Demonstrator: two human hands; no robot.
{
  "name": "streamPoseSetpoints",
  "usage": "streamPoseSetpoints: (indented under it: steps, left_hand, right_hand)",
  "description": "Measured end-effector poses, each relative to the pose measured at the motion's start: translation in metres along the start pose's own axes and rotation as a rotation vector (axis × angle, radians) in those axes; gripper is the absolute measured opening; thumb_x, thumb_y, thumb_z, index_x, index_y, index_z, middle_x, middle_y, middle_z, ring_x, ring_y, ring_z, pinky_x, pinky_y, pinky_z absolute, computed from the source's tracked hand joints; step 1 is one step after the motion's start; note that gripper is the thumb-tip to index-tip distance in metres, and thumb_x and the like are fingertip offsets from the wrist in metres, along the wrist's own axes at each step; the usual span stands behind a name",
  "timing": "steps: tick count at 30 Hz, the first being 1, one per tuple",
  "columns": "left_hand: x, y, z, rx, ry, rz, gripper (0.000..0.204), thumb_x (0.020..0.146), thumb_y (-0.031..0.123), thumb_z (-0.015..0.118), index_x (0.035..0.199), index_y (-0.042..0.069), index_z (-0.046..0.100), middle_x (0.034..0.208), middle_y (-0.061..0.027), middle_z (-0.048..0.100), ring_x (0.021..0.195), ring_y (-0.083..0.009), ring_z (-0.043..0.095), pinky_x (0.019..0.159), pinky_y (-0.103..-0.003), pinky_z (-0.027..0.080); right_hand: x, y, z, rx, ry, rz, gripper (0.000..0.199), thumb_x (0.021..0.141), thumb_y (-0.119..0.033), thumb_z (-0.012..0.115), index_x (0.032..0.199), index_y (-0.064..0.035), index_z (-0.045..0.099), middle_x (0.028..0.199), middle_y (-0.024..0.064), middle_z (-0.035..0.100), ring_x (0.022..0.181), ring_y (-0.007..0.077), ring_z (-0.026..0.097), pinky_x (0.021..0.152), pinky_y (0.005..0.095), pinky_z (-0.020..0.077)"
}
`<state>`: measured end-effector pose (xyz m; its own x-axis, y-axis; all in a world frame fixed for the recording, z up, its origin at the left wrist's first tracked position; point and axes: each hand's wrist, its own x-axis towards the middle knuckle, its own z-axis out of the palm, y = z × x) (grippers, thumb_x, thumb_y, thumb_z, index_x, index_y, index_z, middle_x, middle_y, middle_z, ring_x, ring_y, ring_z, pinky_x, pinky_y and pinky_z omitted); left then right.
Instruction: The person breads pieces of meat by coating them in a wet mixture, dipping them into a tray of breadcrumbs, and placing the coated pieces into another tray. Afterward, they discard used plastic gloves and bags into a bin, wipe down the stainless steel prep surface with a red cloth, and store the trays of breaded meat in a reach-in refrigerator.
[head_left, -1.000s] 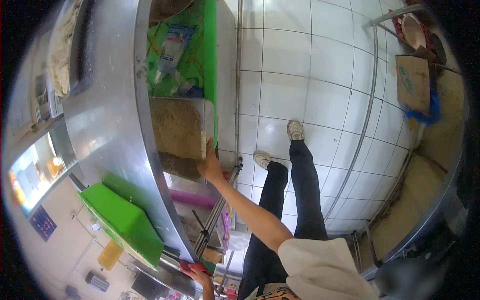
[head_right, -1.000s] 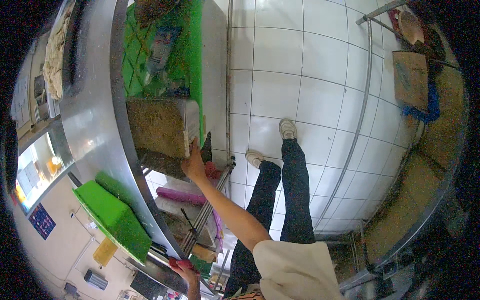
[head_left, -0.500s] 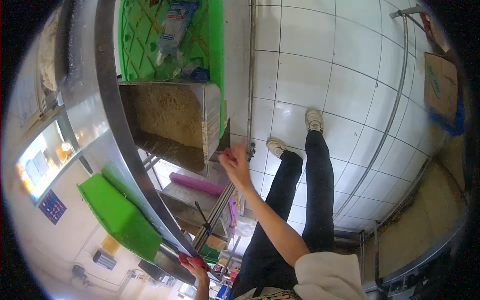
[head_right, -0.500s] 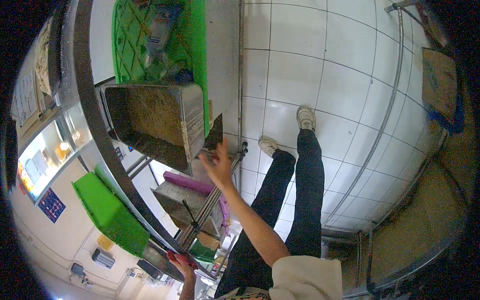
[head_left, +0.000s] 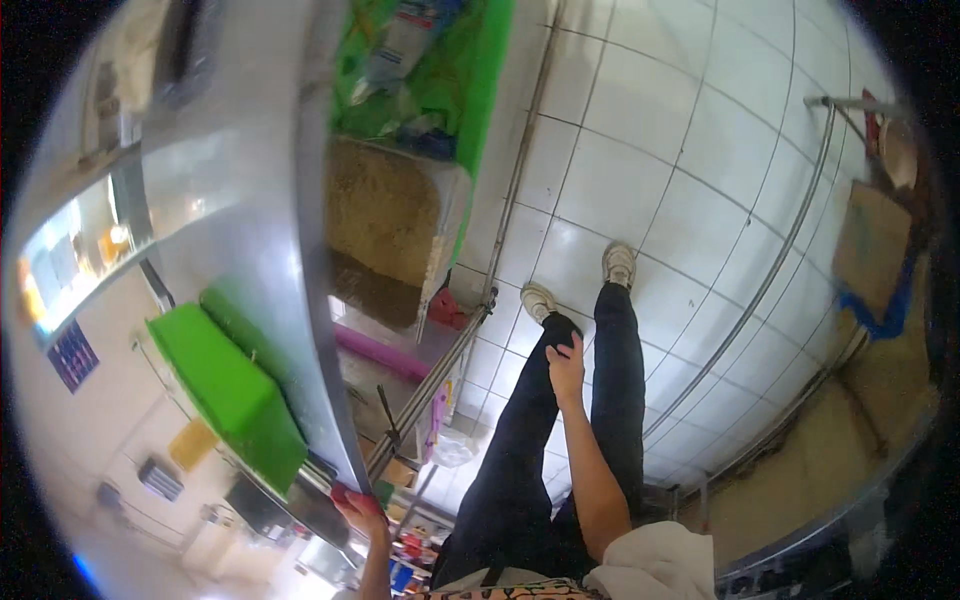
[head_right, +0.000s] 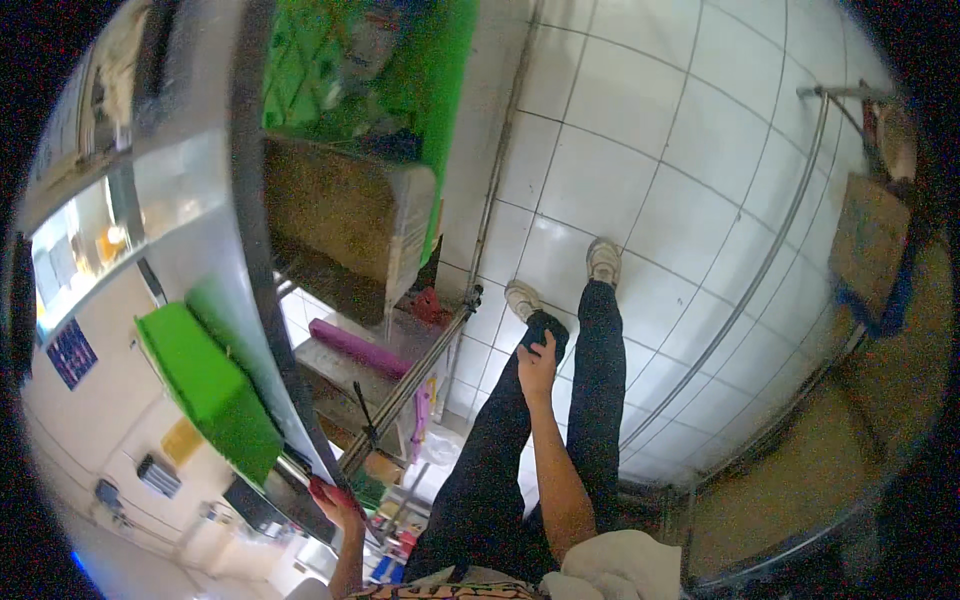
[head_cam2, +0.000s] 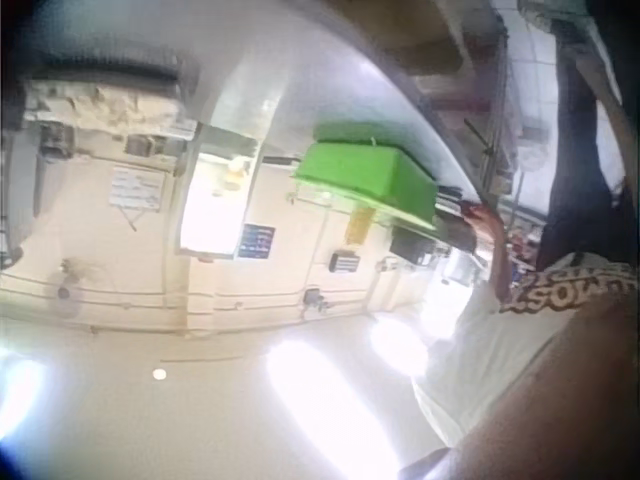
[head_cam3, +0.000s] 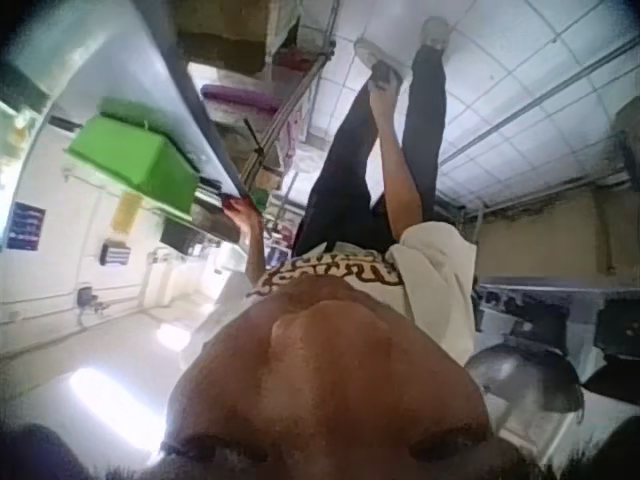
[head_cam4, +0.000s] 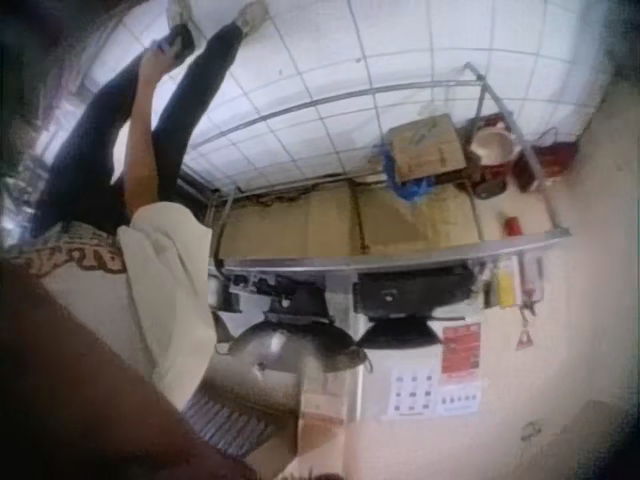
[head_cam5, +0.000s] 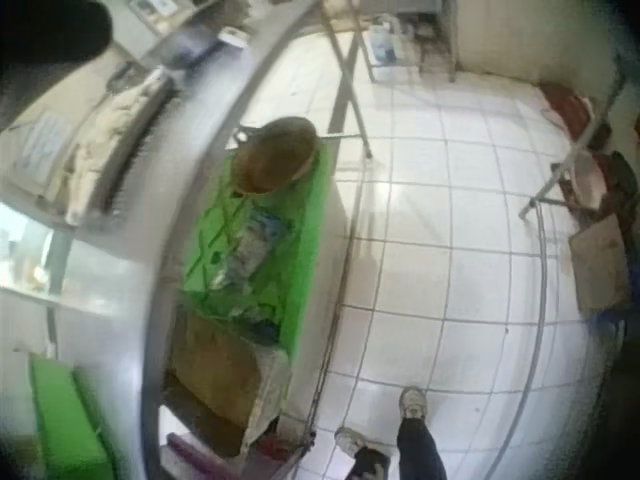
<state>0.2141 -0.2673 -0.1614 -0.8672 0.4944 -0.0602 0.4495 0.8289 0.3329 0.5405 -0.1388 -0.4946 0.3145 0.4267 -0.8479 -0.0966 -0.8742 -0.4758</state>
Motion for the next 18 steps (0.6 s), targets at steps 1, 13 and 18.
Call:
streamPoseSetpoints:
  steps: [1,13,18]
  left_hand:
    - [0.005,-0.015,-0.006,-0.012,0.020,-0.025,0.058,0.101,0.039,0.047,0.140,-0.003,0.039,0.139,-0.0184,0.047,0.125,-0.0256,0.046,0.106,-0.037,0.035]
    - [0.006,0.057,-0.026,0.007,0.264,-0.339,0.038,0.092,0.040,0.059,0.121,0.016,0.065,0.094,-0.0078,0.071,0.081,-0.0243,0.067,0.074,-0.038,0.051]
    - [0.006,0.019,-0.034,-0.188,0.372,-0.239,0.032,0.082,0.028,0.069,0.110,0.012,0.069,0.094,-0.0146,0.071,0.084,-0.0338,0.069,0.077,-0.042,0.053]
  right_hand:
    - [-0.011,-0.009,-0.010,0.016,-0.053,0.060,0.067,0.086,-0.014,0.069,0.143,-0.0021,0.034,0.105,0.0182,0.066,0.089,0.0256,0.066,0.082,0.0352,0.0522]
    - [-0.137,-0.134,-0.078,-0.175,-0.357,-0.242,0.023,0.091,-0.011,0.058,0.114,-0.0064,0.055,0.087,0.0044,0.064,0.076,0.0108,0.059,0.062,0.0252,0.0456]
    - [-0.171,-0.167,-0.051,-0.263,-0.469,-0.261,0.026,0.090,-0.013,0.059,0.115,-0.0085,0.055,0.089,0.0042,0.064,0.079,0.0127,0.061,0.065,0.0277,0.0472]
